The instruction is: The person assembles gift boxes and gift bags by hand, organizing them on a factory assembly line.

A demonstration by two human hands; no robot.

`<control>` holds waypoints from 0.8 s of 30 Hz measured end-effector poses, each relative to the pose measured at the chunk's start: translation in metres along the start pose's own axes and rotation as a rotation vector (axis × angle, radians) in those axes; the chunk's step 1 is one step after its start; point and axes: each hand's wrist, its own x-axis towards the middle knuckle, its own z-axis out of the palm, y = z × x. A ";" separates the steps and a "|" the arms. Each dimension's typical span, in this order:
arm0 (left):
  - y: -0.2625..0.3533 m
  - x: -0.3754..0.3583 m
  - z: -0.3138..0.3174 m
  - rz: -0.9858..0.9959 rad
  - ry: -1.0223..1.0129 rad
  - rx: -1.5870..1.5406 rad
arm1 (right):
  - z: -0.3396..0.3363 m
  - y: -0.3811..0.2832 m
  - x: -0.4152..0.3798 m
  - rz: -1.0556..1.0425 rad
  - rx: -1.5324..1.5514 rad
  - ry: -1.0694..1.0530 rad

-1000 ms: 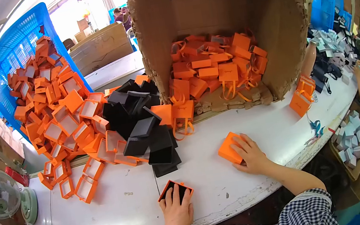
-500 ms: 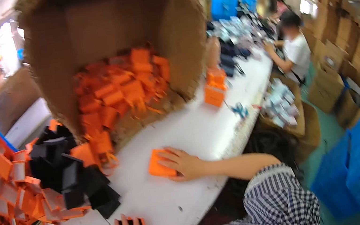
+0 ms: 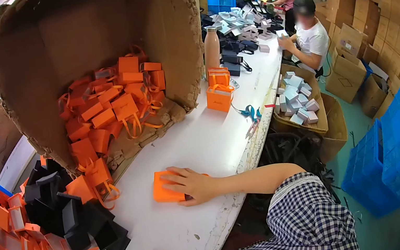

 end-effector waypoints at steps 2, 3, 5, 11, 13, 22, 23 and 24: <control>-0.007 -0.003 0.010 0.033 0.070 0.002 | 0.000 0.000 -0.001 0.010 -0.010 -0.033; 0.000 -0.002 0.002 0.033 0.064 0.004 | 0.000 0.001 0.000 0.015 -0.005 -0.034; 0.022 0.002 -0.022 -0.003 -0.034 0.073 | 0.002 0.001 -0.001 0.001 -0.016 -0.018; 0.029 0.009 -0.034 -0.045 -0.250 -0.009 | 0.000 0.000 -0.001 0.002 -0.028 -0.024; 0.014 0.003 -0.019 -0.050 -0.198 -0.041 | -0.001 0.001 0.000 -0.001 -0.025 -0.014; 0.010 -0.005 -0.002 0.002 0.092 -0.003 | 0.001 0.004 0.001 -0.020 -0.029 0.001; 0.013 -0.007 -0.004 0.010 0.075 -0.005 | 0.004 0.002 -0.002 -0.014 -0.008 0.001; 0.011 -0.009 -0.001 -0.030 0.004 -0.036 | 0.002 0.003 0.000 0.002 0.009 -0.009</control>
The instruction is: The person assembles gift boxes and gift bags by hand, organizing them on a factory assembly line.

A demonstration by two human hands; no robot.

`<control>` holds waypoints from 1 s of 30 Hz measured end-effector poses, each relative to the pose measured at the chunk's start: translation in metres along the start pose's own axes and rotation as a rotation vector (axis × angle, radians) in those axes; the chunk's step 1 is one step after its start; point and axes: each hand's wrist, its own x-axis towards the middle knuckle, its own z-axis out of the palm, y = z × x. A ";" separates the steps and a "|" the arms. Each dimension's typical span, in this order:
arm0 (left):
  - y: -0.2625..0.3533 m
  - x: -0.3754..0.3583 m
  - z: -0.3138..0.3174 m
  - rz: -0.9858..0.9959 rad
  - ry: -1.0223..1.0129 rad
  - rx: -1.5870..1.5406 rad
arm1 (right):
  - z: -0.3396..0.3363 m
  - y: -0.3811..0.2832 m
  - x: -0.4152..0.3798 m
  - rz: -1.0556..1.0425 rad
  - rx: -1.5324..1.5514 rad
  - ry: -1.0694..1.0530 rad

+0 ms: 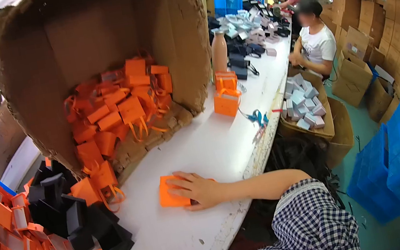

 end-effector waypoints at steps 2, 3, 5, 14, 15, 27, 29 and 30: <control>0.007 0.003 -0.007 -0.069 -0.080 0.015 | 0.002 -0.001 -0.002 0.017 -0.012 -0.024; 0.010 0.003 -0.010 -0.128 -0.106 0.030 | 0.007 -0.011 -0.011 0.032 0.010 -0.037; 0.011 0.004 -0.012 -0.092 -0.082 0.080 | -0.006 -0.005 0.002 0.030 -0.019 -0.040; -0.008 0.003 0.020 0.208 0.009 0.079 | -0.001 -0.001 0.001 0.022 -0.004 0.001; -0.012 0.001 0.024 0.168 -0.024 0.123 | 0.000 -0.001 0.000 0.017 -0.017 0.000; 0.015 0.003 0.016 0.024 -0.079 0.199 | -0.003 0.001 -0.001 -0.021 -0.042 0.002; 0.014 0.004 0.017 0.026 -0.066 0.201 | -0.008 -0.003 0.000 -0.015 -0.123 0.044; 0.014 0.003 0.014 0.014 -0.095 0.206 | -0.006 -0.002 0.001 -0.025 -0.118 0.057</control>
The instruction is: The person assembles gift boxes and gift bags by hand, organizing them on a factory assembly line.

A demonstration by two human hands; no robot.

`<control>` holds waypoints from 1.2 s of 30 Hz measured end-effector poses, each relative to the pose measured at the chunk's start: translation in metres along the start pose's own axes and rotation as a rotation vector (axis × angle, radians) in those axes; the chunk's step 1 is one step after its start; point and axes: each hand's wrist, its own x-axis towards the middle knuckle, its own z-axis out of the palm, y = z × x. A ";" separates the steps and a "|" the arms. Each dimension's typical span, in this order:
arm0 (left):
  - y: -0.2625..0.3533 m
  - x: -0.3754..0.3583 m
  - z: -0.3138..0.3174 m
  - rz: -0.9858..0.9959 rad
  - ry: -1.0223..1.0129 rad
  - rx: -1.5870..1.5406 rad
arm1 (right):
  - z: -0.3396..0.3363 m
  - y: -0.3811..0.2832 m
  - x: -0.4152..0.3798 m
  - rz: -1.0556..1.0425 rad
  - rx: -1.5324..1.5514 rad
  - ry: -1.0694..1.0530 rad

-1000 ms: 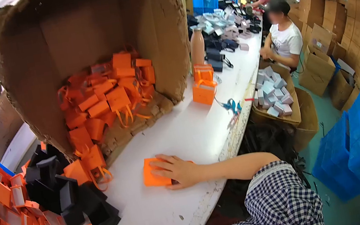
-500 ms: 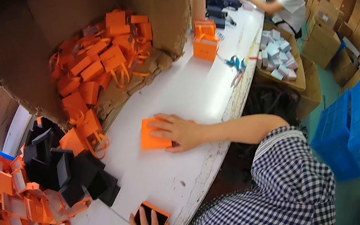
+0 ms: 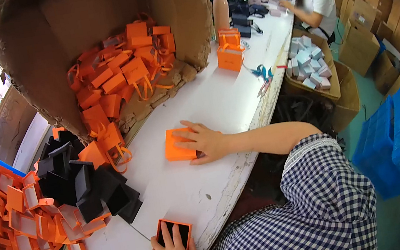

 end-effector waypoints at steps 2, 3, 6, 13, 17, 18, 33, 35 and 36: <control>-0.005 -0.003 0.002 -0.001 -0.013 -0.005 | 0.006 0.003 0.001 0.007 0.033 -0.018; -0.002 -0.006 -0.004 -0.016 -0.030 0.019 | 0.005 0.002 0.002 0.025 0.085 -0.031; -0.008 -0.018 -0.008 -0.019 0.056 0.003 | -0.014 -0.010 0.017 0.057 0.075 -0.078; -0.028 -0.046 0.014 -0.038 0.234 -0.113 | -0.005 -0.037 0.022 0.094 0.087 0.038; -0.027 -0.052 0.014 -0.034 0.389 -0.293 | -0.015 -0.053 0.020 0.169 0.030 -0.296; -0.028 -0.054 0.013 -0.044 0.390 -0.325 | -0.017 -0.054 0.023 0.163 0.027 -0.297; -0.043 -0.066 0.022 -0.145 0.300 -0.318 | -0.046 -0.068 0.062 0.412 0.261 -0.600; -0.042 -0.072 0.021 -0.186 0.299 -0.333 | -0.051 -0.079 0.062 0.474 0.092 -0.724; -0.043 -0.071 0.020 -0.188 0.291 -0.328 | -0.060 -0.082 0.067 0.443 0.092 -0.720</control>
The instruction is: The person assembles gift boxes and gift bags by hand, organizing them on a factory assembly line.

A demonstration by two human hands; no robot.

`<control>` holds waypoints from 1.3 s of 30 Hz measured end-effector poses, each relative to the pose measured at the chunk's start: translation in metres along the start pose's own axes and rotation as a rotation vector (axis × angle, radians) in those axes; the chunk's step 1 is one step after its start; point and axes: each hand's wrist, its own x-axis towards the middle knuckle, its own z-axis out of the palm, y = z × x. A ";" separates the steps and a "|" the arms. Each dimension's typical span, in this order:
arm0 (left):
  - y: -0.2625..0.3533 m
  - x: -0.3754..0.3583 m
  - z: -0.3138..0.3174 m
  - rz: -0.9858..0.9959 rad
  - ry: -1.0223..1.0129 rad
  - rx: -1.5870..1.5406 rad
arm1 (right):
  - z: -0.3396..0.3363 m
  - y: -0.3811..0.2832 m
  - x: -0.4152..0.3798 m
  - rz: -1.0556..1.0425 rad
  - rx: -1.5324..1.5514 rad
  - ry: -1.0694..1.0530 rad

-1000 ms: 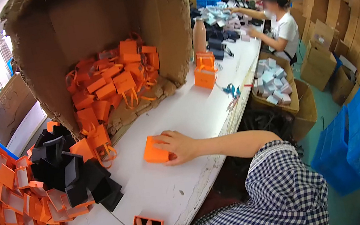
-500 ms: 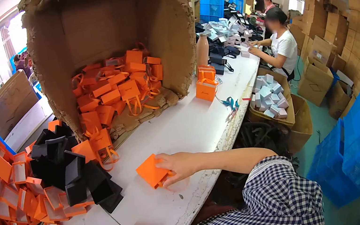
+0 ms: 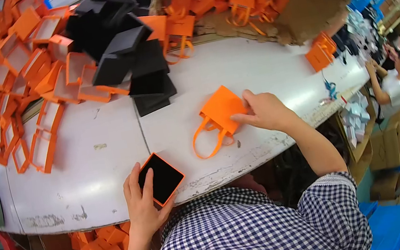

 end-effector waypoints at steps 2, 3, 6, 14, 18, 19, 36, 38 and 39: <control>-0.002 -0.007 -0.004 -0.004 -0.011 -0.005 | -0.016 -0.010 -0.008 -0.020 -0.029 -0.006; -0.004 -0.007 -0.004 -0.019 0.005 -0.001 | -0.016 -0.009 -0.006 -0.040 -0.038 -0.008; -0.005 -0.008 -0.004 0.006 0.012 0.008 | -0.003 0.001 0.000 -0.571 -0.168 0.098; -0.008 -0.010 0.004 0.011 0.075 0.029 | -0.020 -0.011 0.051 -0.654 0.088 -0.028; -0.006 -0.009 0.004 -0.004 0.077 0.027 | -0.038 0.002 0.060 -0.267 0.395 -0.402; -0.005 -0.009 0.003 -0.005 0.083 0.036 | -0.033 0.010 0.065 -0.238 0.570 -0.500; -0.009 -0.010 0.003 -0.040 0.123 -0.134 | 0.040 -0.079 0.082 -0.344 -0.164 0.210; -0.009 -0.013 -0.001 -0.082 0.120 -0.158 | 0.042 -0.078 0.069 -0.342 0.598 0.434; -0.010 -0.013 -0.002 -0.085 0.118 -0.196 | 0.041 -0.079 0.059 -0.360 0.602 0.411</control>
